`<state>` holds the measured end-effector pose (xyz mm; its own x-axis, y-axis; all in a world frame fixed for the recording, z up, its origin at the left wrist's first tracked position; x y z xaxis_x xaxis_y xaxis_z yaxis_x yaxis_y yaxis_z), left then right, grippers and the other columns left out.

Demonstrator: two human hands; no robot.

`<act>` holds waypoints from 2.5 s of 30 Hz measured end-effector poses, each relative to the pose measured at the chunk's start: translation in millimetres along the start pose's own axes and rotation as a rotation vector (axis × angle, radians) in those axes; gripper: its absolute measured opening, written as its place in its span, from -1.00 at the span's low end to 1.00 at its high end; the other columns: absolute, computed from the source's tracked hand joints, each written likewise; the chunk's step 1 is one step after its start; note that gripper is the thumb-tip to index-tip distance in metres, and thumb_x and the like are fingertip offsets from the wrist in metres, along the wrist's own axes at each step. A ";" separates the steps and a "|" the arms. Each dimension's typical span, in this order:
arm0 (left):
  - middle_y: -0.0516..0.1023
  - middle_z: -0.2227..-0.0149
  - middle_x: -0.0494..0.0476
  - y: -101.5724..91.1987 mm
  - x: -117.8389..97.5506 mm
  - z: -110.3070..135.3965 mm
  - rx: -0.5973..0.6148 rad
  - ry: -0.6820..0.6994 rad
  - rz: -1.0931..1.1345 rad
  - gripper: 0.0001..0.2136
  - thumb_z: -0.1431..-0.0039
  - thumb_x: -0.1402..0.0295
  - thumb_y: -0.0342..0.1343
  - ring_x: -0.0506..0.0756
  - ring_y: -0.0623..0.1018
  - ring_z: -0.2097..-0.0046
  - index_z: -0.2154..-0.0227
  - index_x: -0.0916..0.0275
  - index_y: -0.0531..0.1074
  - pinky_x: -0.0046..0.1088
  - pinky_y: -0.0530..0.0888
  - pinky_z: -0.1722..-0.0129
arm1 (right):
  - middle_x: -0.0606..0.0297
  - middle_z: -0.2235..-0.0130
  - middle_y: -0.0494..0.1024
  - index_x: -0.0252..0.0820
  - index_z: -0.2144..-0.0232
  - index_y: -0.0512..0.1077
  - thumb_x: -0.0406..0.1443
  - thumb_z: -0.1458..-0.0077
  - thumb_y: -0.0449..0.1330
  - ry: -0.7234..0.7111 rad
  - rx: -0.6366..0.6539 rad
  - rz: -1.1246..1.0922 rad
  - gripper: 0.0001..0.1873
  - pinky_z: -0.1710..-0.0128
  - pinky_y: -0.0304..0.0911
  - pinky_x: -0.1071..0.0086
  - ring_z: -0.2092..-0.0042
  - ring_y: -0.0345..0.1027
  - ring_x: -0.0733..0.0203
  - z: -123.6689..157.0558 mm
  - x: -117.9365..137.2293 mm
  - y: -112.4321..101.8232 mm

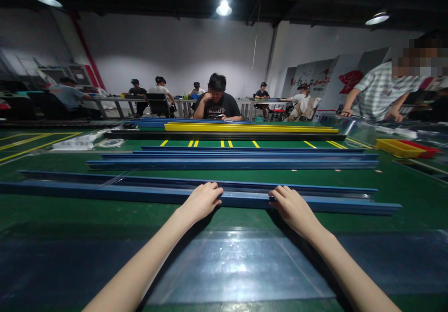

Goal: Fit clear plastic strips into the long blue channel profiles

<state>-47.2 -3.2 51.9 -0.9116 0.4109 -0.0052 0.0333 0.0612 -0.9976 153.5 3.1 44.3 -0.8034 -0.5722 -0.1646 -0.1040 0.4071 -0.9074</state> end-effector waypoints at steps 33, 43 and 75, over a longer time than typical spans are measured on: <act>0.46 0.22 0.09 4.5 -1.8 -1.3 -0.063 0.063 0.049 -0.94 -0.14 0.41 0.01 0.10 0.40 0.14 0.33 0.22 0.36 -0.42 0.33 0.17 | 0.24 0.42 0.38 -0.22 0.50 0.32 -0.52 -0.03 0.00 0.020 0.008 0.042 -0.82 0.36 0.01 0.41 0.34 0.19 0.20 0.8 -7.6 0.1; 0.47 0.24 0.10 5.8 -0.7 -2.2 -0.061 0.052 0.050 -0.93 -0.14 0.41 0.01 0.11 0.42 0.15 0.33 0.22 0.37 -0.41 0.33 0.19 | 0.23 0.41 0.38 -0.23 0.48 0.32 -0.48 -0.06 0.01 0.015 0.016 0.036 -0.85 0.37 0.00 0.39 0.34 0.17 0.20 1.6 -6.0 0.9; 0.49 0.23 0.10 5.7 -0.3 -1.6 -0.036 0.037 0.049 -0.91 -0.14 0.41 0.00 0.12 0.45 0.16 0.30 0.22 0.37 -0.41 0.33 0.22 | 0.22 0.42 0.37 -0.21 0.49 0.30 -0.47 -0.08 -0.03 -0.012 0.026 0.010 -0.82 0.38 0.01 0.39 0.36 0.17 0.20 1.1 -7.1 -0.1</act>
<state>-46.0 -1.4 46.3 -0.8926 0.4479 -0.0505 0.0925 0.0724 -0.9931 159.9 6.3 45.1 -0.7974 -0.5764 -0.1785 -0.0804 0.3947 -0.9153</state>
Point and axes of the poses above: each hand's wrist, its own z-axis away from the middle knuckle, its own y-axis out of the palm, x = y × z, the point moved 7 cm from there along -z, towards the middle knuckle
